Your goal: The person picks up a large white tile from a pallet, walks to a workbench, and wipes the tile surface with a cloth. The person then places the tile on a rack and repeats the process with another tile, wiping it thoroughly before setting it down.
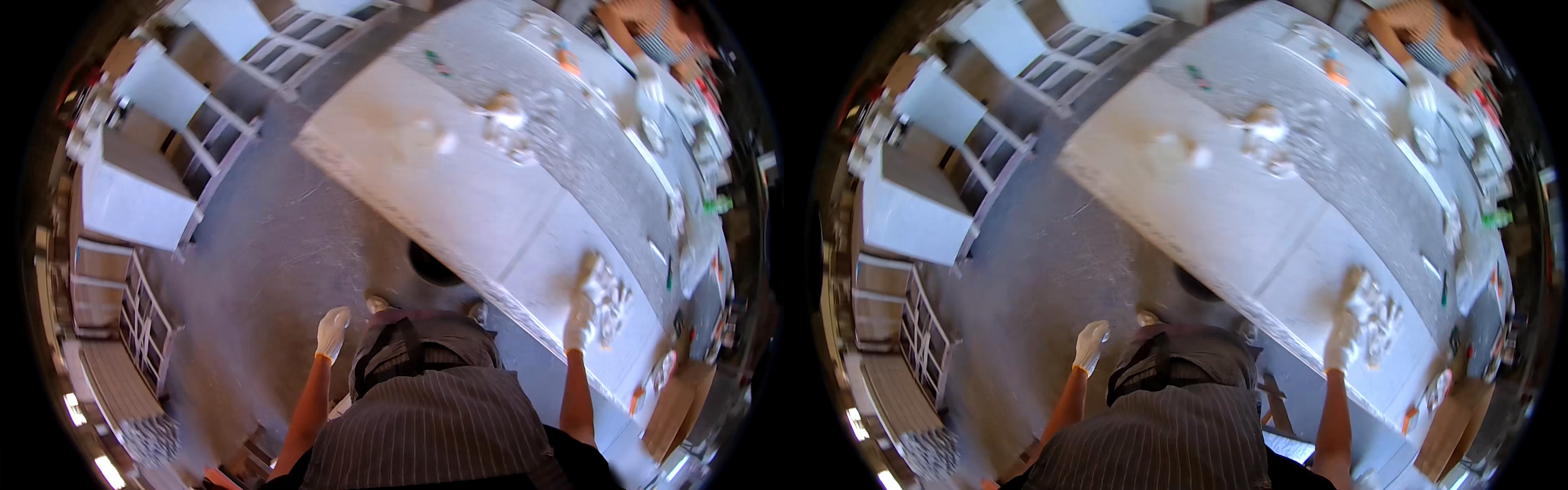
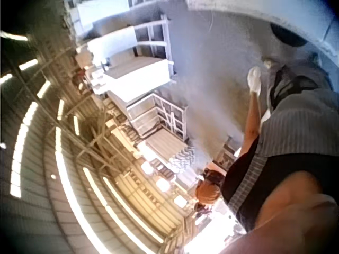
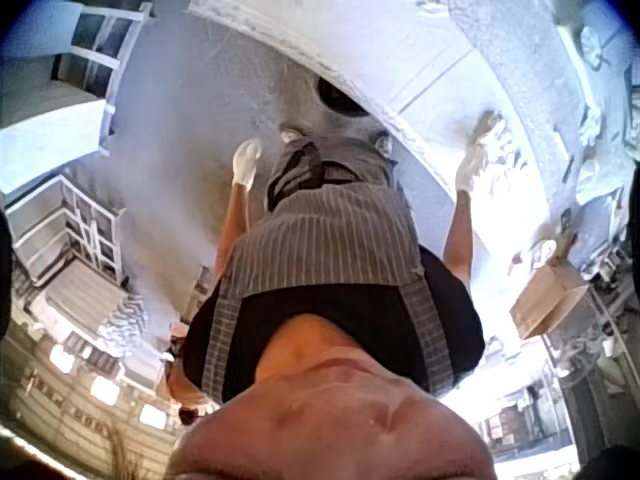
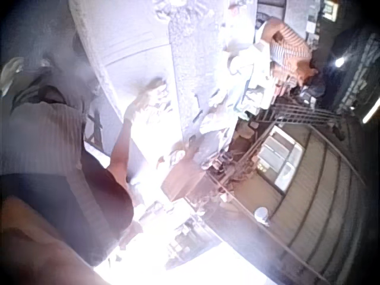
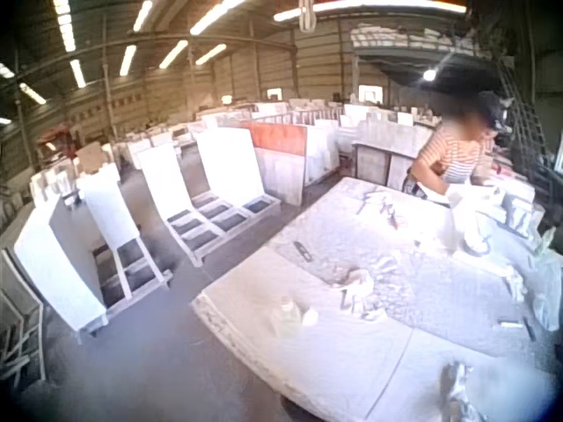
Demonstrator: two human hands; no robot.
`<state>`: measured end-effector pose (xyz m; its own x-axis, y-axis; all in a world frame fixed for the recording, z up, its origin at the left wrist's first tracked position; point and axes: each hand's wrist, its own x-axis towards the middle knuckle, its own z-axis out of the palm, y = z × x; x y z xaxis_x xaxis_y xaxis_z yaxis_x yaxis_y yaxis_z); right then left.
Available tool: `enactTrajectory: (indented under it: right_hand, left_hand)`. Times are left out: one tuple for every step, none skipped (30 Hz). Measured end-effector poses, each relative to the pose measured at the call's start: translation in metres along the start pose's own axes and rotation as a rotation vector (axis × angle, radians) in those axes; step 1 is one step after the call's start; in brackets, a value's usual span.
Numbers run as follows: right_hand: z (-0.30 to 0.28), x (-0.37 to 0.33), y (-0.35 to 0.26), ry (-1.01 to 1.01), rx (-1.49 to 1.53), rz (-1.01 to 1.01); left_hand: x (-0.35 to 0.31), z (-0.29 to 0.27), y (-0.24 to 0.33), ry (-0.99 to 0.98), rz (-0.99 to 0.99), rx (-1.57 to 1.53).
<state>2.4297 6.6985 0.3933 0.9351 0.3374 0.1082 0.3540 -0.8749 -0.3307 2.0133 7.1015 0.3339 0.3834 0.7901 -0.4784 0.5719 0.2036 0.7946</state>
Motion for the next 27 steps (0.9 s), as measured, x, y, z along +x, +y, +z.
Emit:
enactTrajectory:
  right_hand:
    - [0.027, -0.014, 0.067, 0.164, -0.069, -0.041]
    - [0.030, -0.013, 0.040, 0.181, 0.255, 0.095]
    - [0.023, -0.009, 0.009, 0.172, -0.005, 0.136]
    - [0.011, -0.006, -0.026, 0.159, -0.275, 0.178]
    - [0.003, 0.000, -0.075, 0.157, -0.177, 0.061]
    - [-0.001, -0.001, -0.134, 0.155, -0.070, -0.039]
    - [0.004, -0.005, -0.175, 0.100, 0.005, -0.189]
    - [0.025, -0.008, -0.201, -0.037, 0.260, -0.259]
    - [0.057, -0.017, -0.214, -0.097, 0.259, -0.478]
    - [0.077, -0.017, -0.232, -0.120, 0.222, -0.693]
    - [0.103, -0.022, -0.251, -0.331, 0.442, -0.616]
    - [0.094, -0.028, -0.316, -0.513, 0.457, -0.659]
    - [0.059, -0.033, -0.394, -0.547, 0.300, -0.777]
    - [0.076, -0.037, -0.422, -0.680, 0.570, -0.545]
    - [0.110, -0.033, -0.432, -0.686, 0.623, -0.593]
    - [0.124, -0.034, -0.455, -0.743, 0.723, -0.503]
    - [0.130, -0.042, -0.472, -0.829, 0.741, -0.474]
    - [0.148, -0.038, -0.484, -0.829, 0.786, -0.554]
    - [0.144, -0.033, -0.513, -0.829, 0.755, -0.647]
    - [0.144, -0.030, -0.540, -0.821, 0.740, -0.722]
    - [0.146, -0.030, -0.558, -0.815, 0.726, -0.802]
    - [0.148, -0.032, -0.569, -0.836, 0.721, -0.773]
    - [0.152, -0.024, -0.586, -0.857, 0.718, -0.773]
    - [0.159, -0.018, -0.603, -0.892, 0.716, -0.789]
    - [0.172, -0.006, -0.618, -0.835, 0.736, -0.807]
    - [0.190, -0.002, -0.622, -0.785, 0.754, -0.830]
    - [0.204, 0.010, -0.630, -0.738, 0.774, -0.867]
  left_hand:
    - [0.024, -0.007, 0.004, -0.067, 0.025, 0.024]
    - [0.028, -0.038, -0.002, -0.029, 0.015, 0.060]
    - [0.031, -0.067, -0.004, 0.008, 0.000, 0.090]
    - [0.024, -0.094, 0.010, 0.037, -0.079, 0.052]
    - [0.023, -0.122, -0.010, 0.107, -0.090, 0.058]
    - [0.018, -0.145, -0.033, 0.186, -0.092, 0.050]
    - [0.017, -0.168, -0.056, 0.258, -0.082, 0.048]
    - [0.015, -0.188, -0.095, 0.239, -0.078, 0.021]
    - [0.018, -0.209, -0.119, 0.220, -0.057, -0.004]
    - [0.020, -0.206, -0.084, 0.316, -0.098, -0.183]
    - [0.030, -0.208, -0.077, 0.418, -0.241, -0.416]
    - [0.017, -0.214, -0.103, 0.456, -0.300, -0.365]
    - [0.021, -0.215, -0.124, 0.445, -0.342, -0.314]
    - [0.030, -0.215, -0.122, 0.447, -0.316, -0.408]
    - [0.029, -0.210, -0.122, 0.431, -0.300, -0.492]
    - [0.025, -0.202, -0.127, 0.447, -0.250, -0.409]
    - [0.007, -0.184, -0.145, 0.448, -0.219, -0.314]
    - [0.007, -0.172, -0.150, 0.399, -0.298, -0.352]
    - [0.006, -0.172, -0.154, 0.355, -0.387, -0.370]
    - [0.001, -0.179, -0.157, 0.407, -0.474, -0.524]
    - [-0.003, -0.182, -0.156, 0.469, -0.563, -0.676]
    - [0.000, -0.185, -0.148, 0.543, -0.643, -0.840]
    - [0.014, -0.192, -0.132, 0.631, -0.707, -1.027]
    - [0.023, -0.204, -0.117, 0.675, -0.757, -0.919]
    - [0.045, -0.222, -0.098, 0.655, -0.733, -0.874]
    - [0.064, -0.244, -0.084, 0.641, -0.715, -0.835]
    - [0.082, -0.261, -0.071, 0.638, -0.692, -0.807]
